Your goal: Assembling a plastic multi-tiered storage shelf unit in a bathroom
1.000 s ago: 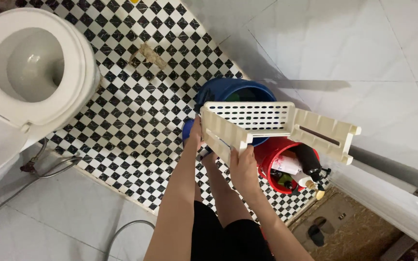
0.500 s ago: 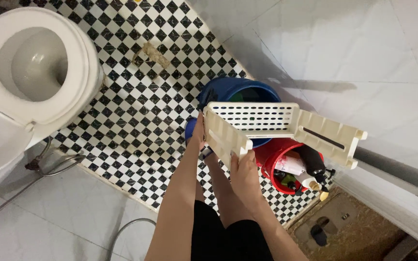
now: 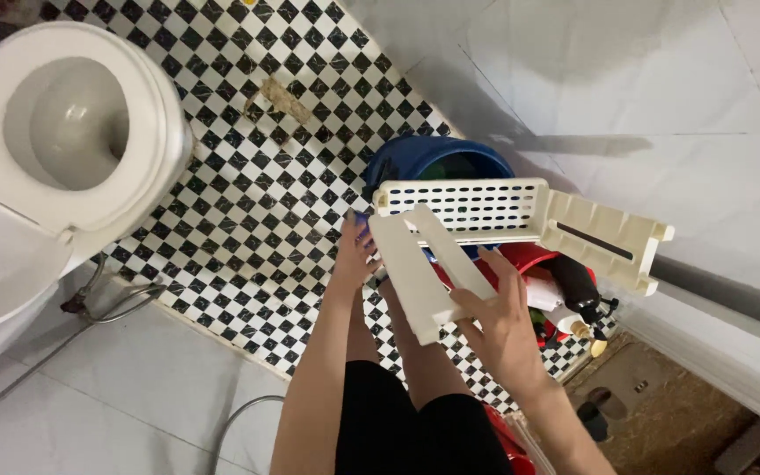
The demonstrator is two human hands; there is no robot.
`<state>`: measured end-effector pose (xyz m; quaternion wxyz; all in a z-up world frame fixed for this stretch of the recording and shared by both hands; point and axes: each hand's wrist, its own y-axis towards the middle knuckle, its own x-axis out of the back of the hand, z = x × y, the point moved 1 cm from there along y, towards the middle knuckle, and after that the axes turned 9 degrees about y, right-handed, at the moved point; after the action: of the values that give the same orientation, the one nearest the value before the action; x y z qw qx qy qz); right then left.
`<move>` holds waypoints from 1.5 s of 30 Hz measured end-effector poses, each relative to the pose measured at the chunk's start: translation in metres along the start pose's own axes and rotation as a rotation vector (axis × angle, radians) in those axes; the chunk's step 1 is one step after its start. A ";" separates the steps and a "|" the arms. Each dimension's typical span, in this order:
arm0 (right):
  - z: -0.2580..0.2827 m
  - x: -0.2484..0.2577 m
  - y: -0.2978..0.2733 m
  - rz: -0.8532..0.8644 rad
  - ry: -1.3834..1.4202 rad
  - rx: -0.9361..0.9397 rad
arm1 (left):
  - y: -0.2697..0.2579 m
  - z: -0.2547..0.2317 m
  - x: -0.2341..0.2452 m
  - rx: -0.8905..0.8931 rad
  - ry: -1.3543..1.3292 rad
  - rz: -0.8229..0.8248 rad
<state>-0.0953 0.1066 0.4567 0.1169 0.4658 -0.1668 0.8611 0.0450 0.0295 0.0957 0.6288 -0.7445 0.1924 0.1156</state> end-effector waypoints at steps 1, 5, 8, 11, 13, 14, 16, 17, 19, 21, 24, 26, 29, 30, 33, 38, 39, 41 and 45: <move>-0.012 -0.006 -0.006 -0.004 0.002 0.001 | -0.012 0.001 0.001 -0.003 0.003 -0.001; -0.041 -0.021 -0.029 0.044 0.102 0.073 | -0.064 0.010 -0.008 -0.043 0.099 0.073; -0.038 -0.020 -0.035 0.050 0.064 0.137 | -0.093 0.012 -0.026 -0.044 -0.028 0.094; -0.036 -0.030 -0.047 -0.024 0.058 0.063 | -0.076 0.046 -0.021 -0.061 -0.268 0.177; -0.045 -0.045 -0.059 -0.128 0.037 0.025 | -0.068 0.060 -0.022 -0.076 -0.421 0.254; -0.056 -0.053 -0.066 -0.268 0.354 -0.064 | -0.071 0.060 -0.030 -0.040 -0.473 0.151; -0.079 -0.063 -0.073 -0.410 0.671 -0.146 | -0.069 0.066 -0.039 -0.007 -0.525 0.051; -0.093 -0.069 -0.076 -0.408 1.042 -0.532 | -0.063 0.072 -0.041 -0.012 -0.549 0.091; -0.104 -0.082 -0.081 -0.369 1.408 -0.937 | -0.060 0.084 -0.037 -0.017 -0.571 0.120; -0.113 -0.089 -0.079 -0.176 1.332 -0.965 | -0.052 0.095 -0.044 -0.031 -0.615 0.258; -0.122 -0.101 -0.068 -0.056 1.202 -0.895 | -0.029 0.118 -0.033 -0.100 -0.595 0.364; -0.116 -0.101 -0.061 -0.093 1.123 -0.894 | -0.038 0.108 -0.034 -0.024 -0.529 0.252; -0.105 -0.097 -0.045 -0.118 1.019 -0.840 | -0.010 0.115 -0.016 0.008 -0.370 0.061; -0.098 -0.096 -0.040 -0.111 0.993 -0.802 | 0.005 0.121 -0.004 -0.019 -0.278 -0.022; -0.091 -0.102 -0.040 -0.160 1.033 -0.709 | -0.073 0.047 -0.019 -0.100 -0.084 -0.182; -0.097 -0.117 -0.042 -0.132 0.967 -0.823 | 0.077 0.106 0.055 -0.066 -0.151 -0.124; -0.095 -0.116 -0.041 -0.115 0.949 -0.815 | 0.071 0.095 0.050 -0.038 -0.119 -0.153; -0.099 -0.120 -0.043 -0.138 0.976 -0.754 | 0.070 0.083 0.043 -0.011 -0.126 -0.173; -0.087 -0.108 -0.038 -0.153 0.938 -0.709 | 0.052 0.067 0.025 0.037 -0.101 -0.154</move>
<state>-0.0896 0.1710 0.3278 0.3881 -0.0214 -0.3406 0.8561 0.0495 0.0844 0.0274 0.6585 -0.7384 0.1046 0.1007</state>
